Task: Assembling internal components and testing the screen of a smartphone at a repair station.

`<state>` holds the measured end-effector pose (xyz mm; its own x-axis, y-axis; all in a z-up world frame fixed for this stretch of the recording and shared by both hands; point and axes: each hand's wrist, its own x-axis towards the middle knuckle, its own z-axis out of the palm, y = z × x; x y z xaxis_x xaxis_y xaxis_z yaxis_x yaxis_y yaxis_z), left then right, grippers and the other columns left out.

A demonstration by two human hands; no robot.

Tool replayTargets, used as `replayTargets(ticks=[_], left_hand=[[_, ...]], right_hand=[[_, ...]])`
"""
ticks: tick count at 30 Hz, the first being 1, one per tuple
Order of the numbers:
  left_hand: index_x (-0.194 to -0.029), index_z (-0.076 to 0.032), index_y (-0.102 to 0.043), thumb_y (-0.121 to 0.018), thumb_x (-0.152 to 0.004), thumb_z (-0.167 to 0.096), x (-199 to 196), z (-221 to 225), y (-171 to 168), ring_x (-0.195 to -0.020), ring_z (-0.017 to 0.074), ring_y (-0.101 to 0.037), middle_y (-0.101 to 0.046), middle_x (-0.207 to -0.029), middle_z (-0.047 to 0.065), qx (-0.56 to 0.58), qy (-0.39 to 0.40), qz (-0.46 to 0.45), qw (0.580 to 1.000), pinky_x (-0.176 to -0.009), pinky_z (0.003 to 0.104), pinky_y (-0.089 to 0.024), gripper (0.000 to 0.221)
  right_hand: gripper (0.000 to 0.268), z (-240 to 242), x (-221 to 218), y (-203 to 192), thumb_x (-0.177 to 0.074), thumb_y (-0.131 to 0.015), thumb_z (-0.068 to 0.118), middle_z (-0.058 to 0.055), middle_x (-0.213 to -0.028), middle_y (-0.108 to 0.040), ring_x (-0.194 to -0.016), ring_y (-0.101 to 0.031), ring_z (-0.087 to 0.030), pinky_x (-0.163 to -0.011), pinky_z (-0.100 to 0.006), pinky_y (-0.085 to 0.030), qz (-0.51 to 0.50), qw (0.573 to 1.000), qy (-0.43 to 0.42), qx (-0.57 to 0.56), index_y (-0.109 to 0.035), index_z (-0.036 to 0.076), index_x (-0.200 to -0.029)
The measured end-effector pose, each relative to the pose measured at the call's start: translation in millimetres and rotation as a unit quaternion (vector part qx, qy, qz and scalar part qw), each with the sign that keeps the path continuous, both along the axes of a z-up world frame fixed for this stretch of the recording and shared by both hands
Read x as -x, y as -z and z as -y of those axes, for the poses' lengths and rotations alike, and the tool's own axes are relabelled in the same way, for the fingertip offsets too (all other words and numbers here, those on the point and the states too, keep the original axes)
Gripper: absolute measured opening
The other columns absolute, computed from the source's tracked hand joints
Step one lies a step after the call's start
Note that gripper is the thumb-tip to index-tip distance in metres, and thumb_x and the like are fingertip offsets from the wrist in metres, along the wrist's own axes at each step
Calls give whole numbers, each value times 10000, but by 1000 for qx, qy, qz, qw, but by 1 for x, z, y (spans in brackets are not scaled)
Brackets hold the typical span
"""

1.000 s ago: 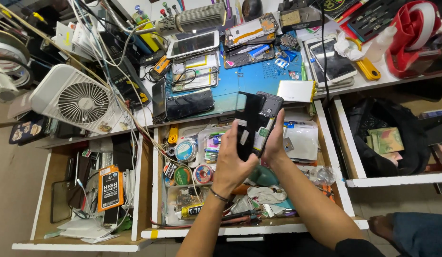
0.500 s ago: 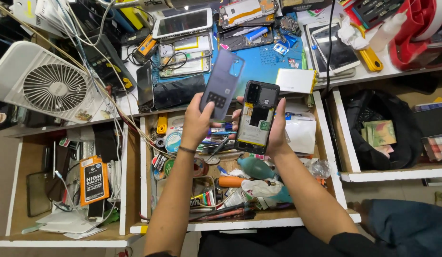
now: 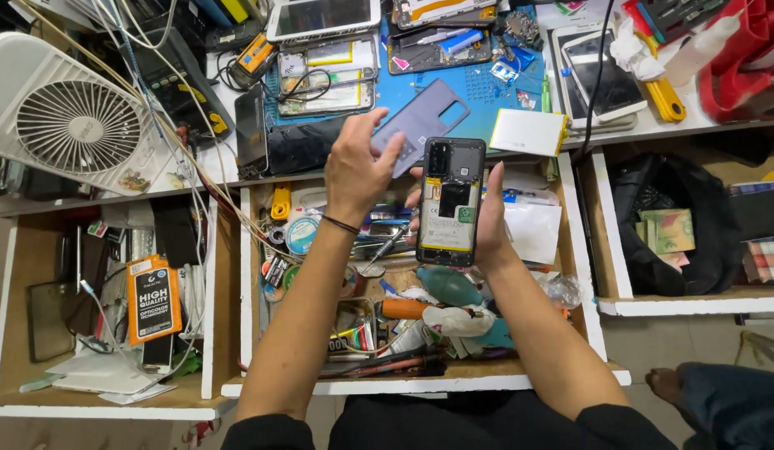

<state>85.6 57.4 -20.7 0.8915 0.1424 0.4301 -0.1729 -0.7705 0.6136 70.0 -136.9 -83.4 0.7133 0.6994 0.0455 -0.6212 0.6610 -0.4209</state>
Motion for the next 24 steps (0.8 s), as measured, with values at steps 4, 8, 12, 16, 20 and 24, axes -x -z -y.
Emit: replayTargets(ticks=[4, 8, 12, 16, 20, 24], left_hand=[[-1361, -155, -564, -758, -852, -538, 10, 27, -23, -1029, 431, -686, -647, -1189, 164, 65, 60, -26, 996, -832, 556, -570, 666], [-1215, -115, -574, -583, -984, -351, 19, 28, -47, -989, 235, -688, -667, -1110, 94, 37, 118, 33, 992, -751, 353, -590, 330], [-1076, -71, -659, -567, -985, -106, 52, -1, -40, -517, 153, -578, -650, -663, 54, -2, 148, -23, 989, -463, 287, -395, 134], [-1115, -155, -686, -639, -919, -166, 87, -25, 4, -718, 262, -697, -757, -845, 68, -61, 141, -206, 966, -608, 419, -509, 202], [-1285, -206, -563, -719, -873, -342, 107, -27, 53, -1041, 345, -639, -667, -1171, 76, -198, 153, -339, 907, -772, 545, -533, 462], [-1236, -174, -627, -679, -858, -130, 104, -34, 53, -1024, 305, -666, -714, -1120, 89, -122, 174, -335, 918, -830, 490, -554, 384]], right_hand=[[1142, -3, 8, 4, -760, -347, 898, -268, -1133, -678, -925, -716, -480, -843, -697, -560, -39, 999, 2, -8, -499, -4, -1443], [985, 3, 8, -23, -771, -365, 844, -218, -1083, -676, -780, -695, -383, -668, -559, -581, -36, 998, 14, 56, -586, 29, -1278], [908, 10, 3, -31, -752, -446, 815, -201, -1115, -690, -800, -685, -364, -708, -525, -570, -33, 997, 53, 47, -621, 45, -1201], [859, 12, -2, -37, -754, -516, 744, -211, -1134, -712, -777, -697, -348, -682, -486, -568, -45, 988, 123, 83, -656, -8, -1142], [718, 14, 1, -34, -706, -649, 640, -200, -1157, -710, -848, -698, -324, -754, -483, -569, -70, 981, 147, 108, -646, 41, -1102], [634, 11, -1, -36, -685, -740, 518, -149, -1113, -714, -853, -688, -280, -770, -451, -572, -96, 978, 132, 132, -637, 41, -1089]])
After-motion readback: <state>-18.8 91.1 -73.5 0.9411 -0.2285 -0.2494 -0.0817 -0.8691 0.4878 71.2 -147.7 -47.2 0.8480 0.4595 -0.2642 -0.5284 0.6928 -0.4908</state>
